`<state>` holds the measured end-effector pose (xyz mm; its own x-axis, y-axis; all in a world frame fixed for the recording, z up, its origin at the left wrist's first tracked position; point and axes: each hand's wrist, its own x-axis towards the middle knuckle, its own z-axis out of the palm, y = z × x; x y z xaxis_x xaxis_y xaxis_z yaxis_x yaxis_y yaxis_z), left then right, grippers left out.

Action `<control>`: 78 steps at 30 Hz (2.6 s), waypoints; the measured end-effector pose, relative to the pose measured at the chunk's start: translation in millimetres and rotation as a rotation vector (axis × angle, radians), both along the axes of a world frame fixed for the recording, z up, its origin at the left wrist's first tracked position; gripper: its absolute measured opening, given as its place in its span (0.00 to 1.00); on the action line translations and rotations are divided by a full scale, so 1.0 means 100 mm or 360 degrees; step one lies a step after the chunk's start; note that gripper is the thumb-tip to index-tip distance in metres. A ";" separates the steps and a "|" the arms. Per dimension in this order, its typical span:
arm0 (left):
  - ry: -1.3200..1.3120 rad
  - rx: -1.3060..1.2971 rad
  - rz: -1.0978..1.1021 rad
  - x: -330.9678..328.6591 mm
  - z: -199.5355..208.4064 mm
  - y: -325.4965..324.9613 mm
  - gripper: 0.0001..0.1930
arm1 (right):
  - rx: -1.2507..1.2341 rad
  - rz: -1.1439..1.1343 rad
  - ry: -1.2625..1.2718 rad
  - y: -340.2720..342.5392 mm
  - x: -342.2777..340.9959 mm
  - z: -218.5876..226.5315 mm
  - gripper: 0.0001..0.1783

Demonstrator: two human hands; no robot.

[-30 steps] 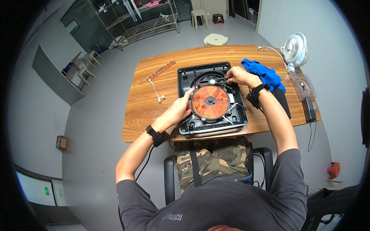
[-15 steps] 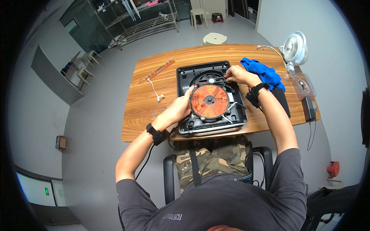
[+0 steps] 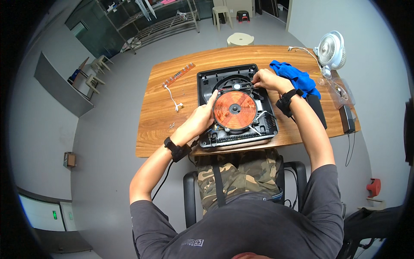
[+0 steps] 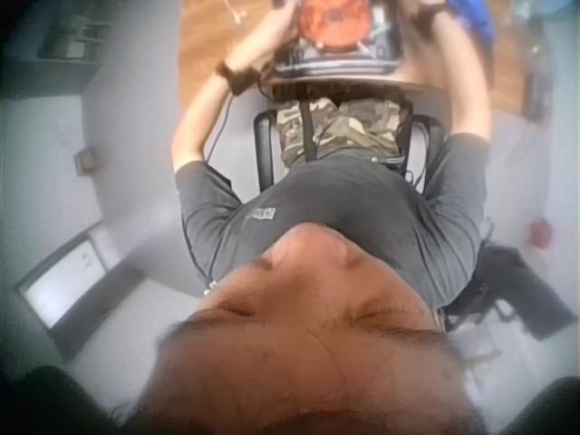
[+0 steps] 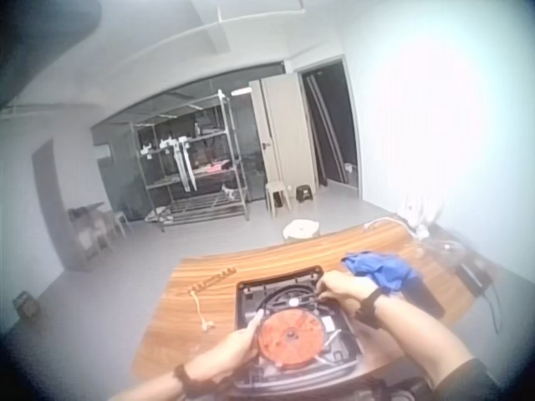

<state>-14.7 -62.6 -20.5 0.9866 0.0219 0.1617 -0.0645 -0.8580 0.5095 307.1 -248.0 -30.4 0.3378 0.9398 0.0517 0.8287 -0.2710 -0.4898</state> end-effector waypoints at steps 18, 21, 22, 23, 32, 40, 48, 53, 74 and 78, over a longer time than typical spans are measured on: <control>0.0030 -0.0038 0.0036 -0.03 -0.03 -0.02 0.51 | 0.0036 0.0011 -0.0047 0.02 0.01 -0.05 0.13; 0.0048 0.0000 0.0050 -0.02 -0.01 -0.04 0.49 | 0.0016 0.0002 -0.0068 0.01 0.02 -0.05 0.13; 0.0068 -0.0008 0.0068 -0.03 -0.01 -0.04 0.48 | 0.0003 0.0002 -0.0076 0.01 -0.01 -0.02 0.13; 0.0089 -0.0016 0.0085 -0.04 -0.01 -0.04 0.47 | 0.0005 0.0008 -0.0071 0.03 -0.03 -0.02 0.13; 0.0069 -0.0067 0.0061 -0.03 0.03 -0.01 0.30 | 0.0017 0.0017 -0.0074 0.02 0.03 -0.08 0.14; 0.0096 0.0079 0.0019 -0.05 0.07 -0.03 0.29 | 0.0008 -0.0008 -0.0018 0.03 0.06 -0.16 0.14; 0.0138 0.0109 -0.0024 -0.09 0.12 0.03 0.27 | -0.0021 -0.0001 -0.0034 0.03 0.06 -0.15 0.16; 0.0107 0.0026 -0.0016 -0.11 0.23 0.06 0.22 | 0.0100 -0.0025 -0.0055 -0.07 0.06 -0.07 0.18; -0.0128 0.0186 0.0833 -0.65 0.04 1.33 0.13 | -0.0397 -0.0834 -0.0474 -1.03 -0.34 -0.39 0.30; -0.0076 0.0198 0.0845 -0.71 -0.11 1.40 0.12 | -0.0392 -0.0848 -0.0413 -1.01 -0.30 -0.46 0.30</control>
